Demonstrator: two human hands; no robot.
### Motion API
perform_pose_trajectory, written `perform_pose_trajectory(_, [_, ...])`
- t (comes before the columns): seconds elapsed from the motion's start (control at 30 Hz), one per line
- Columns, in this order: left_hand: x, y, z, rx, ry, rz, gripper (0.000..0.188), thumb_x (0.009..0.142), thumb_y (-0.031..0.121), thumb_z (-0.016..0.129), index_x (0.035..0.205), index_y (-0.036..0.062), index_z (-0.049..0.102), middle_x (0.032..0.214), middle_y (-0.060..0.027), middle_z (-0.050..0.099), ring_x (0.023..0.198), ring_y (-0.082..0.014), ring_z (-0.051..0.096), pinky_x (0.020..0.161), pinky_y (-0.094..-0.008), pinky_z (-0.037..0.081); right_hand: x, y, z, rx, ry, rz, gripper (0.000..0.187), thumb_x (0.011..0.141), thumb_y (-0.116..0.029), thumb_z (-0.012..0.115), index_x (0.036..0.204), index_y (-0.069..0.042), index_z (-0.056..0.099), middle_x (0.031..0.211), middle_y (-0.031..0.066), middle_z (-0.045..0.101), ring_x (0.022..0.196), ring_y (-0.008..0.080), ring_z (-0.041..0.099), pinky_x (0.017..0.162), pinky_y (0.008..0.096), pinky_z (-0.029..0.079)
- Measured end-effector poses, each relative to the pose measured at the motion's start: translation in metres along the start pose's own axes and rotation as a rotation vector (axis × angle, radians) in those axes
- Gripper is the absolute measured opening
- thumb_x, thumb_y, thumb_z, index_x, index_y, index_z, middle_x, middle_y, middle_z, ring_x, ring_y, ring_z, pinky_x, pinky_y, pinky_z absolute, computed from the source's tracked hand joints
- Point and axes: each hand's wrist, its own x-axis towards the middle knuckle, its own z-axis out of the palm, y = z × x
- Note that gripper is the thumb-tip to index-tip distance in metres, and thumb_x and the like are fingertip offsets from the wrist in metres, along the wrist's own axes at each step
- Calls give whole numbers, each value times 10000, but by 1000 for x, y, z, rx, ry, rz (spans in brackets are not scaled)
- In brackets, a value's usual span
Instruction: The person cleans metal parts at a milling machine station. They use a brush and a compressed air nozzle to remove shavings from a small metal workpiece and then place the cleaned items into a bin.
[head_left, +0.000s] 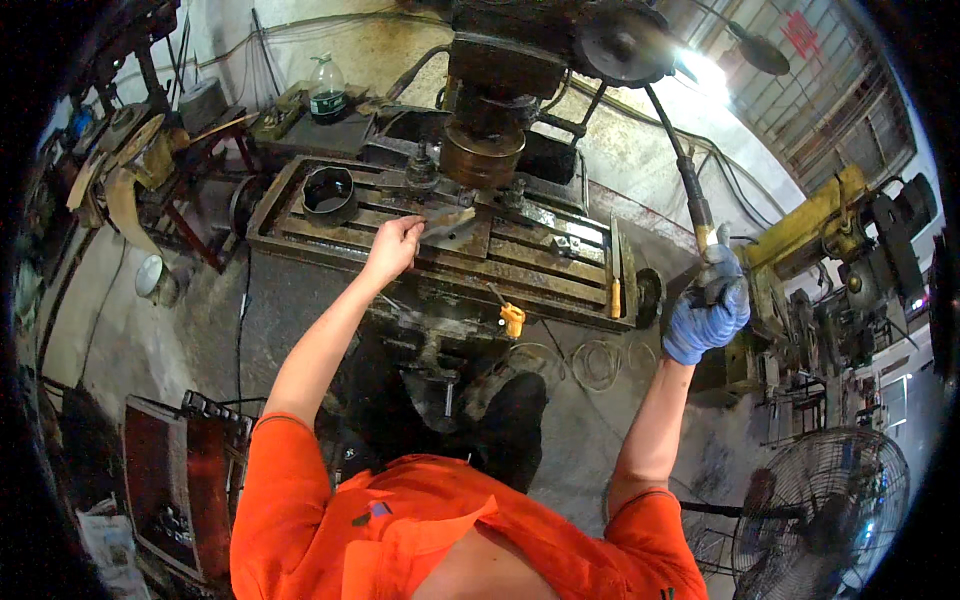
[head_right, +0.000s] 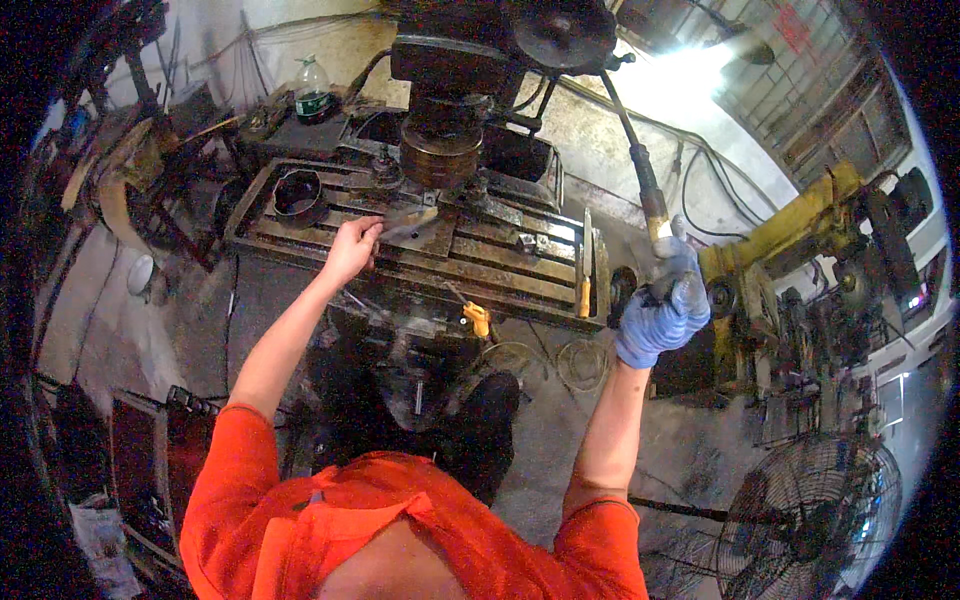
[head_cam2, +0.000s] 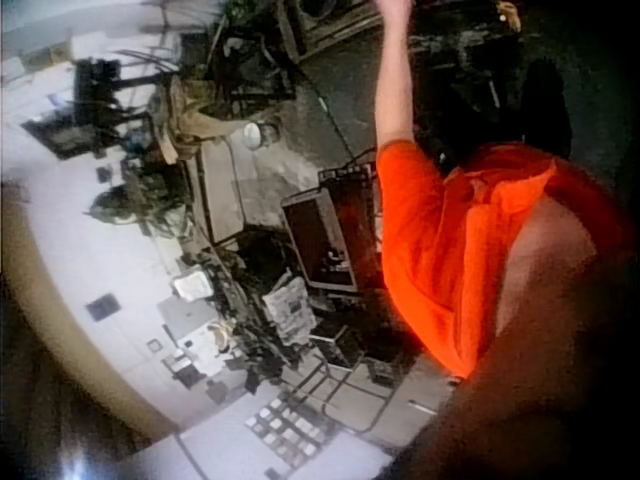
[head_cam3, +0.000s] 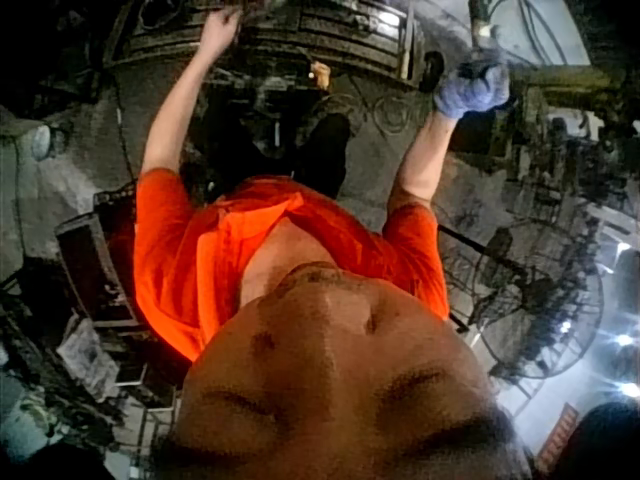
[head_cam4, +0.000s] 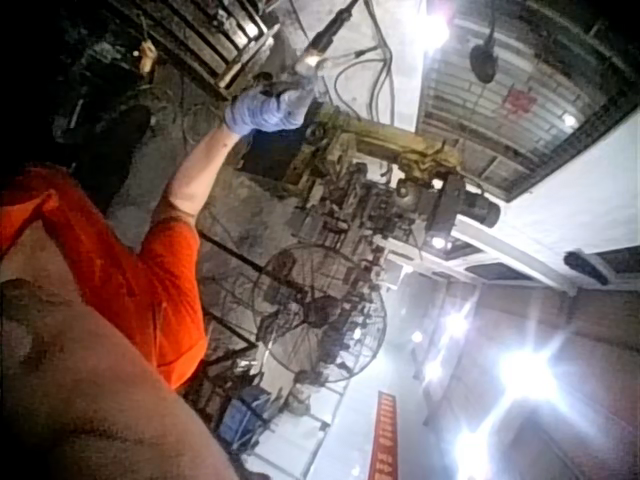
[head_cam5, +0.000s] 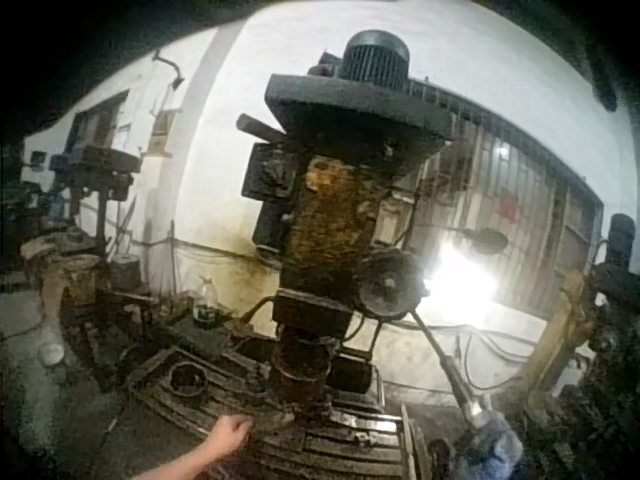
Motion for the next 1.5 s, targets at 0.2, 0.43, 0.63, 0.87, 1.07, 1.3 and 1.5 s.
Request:
perform_pose_trajectory(0.2, [-2, -4, 3, 127, 27, 48, 263, 888, 165, 477, 1048, -17, 579, 556, -80, 553, 399, -129, 509, 427, -293, 415, -15, 6, -10, -38, 93, 123, 383, 804, -304, 541, 661, 51, 549, 717, 110, 582, 695, 182, 497, 765, 329, 384])
perform_pose_trajectory(0.43, [3, -4, 11, 366, 94, 223, 257, 851, 176, 506, 1035, 13, 583, 796, -190, 615, 713, -340, 601, 628, -395, 468, -13, 3, -9, -29, 78, 116, 376, 835, -283, 495, 616, 22, 502, 671, 95, 520, 708, 193, 479, 780, 341, 378])
perform_pose_trajectory(0.63, [3, 7, 17, 462, 105, 279, 236, 848, 175, 505, 999, 14, 587, 842, -211, 602, 785, -371, 581, 671, -434, 457, -3, -3, -10, -3, 125, 119, 396, 799, -304, 529, 829, 84, 604, 860, 156, 613, 811, 236, 545, 802, 356, 387])
perform_pose_trajectory(0.87, [12, 0, 17, 484, 119, 318, 254, 856, 169, 494, 1036, 8, 573, 783, -191, 591, 734, -337, 584, 650, -400, 459, 13, -12, -2, -79, 89, 89, 460, 784, -344, 555, 904, 95, 619, 872, 165, 627, 828, 238, 554, 825, 364, 401])
perform_pose_trajectory(1.07, [17, -9, 21, 513, 121, 387, 271, 871, 161, 469, 1074, -2, 547, 601, -154, 556, 566, -267, 580, 567, -349, 448, 32, -9, -1, -26, 56, 6, 403, 818, -311, 514, 729, 77, 577, 846, 219, 612, 892, 331, 563, 946, 471, 347])
perform_pose_trajectory(1.3, [19, 0, 30, 497, 157, 416, 249, 860, 137, 499, 1038, -23, 567, 596, -176, 539, 539, -268, 561, 550, -339, 437, 59, -22, 7, -80, 119, 1, 344, 834, -235, 468, 592, 9, 473, 681, 177, 567, 769, 298, 580, 959, 536, 333])
perform_pose_trajectory(1.5, [25, -2, 31, 477, 203, 467, 241, 854, 127, 503, 1028, -25, 572, 665, -216, 565, 612, -334, 590, 565, -373, 445, 103, -20, 2, -125, 66, -111, 337, 840, -221, 417, 647, 41, 504, 606, 140, 526, 728, 279, 587, 935, 511, 367])
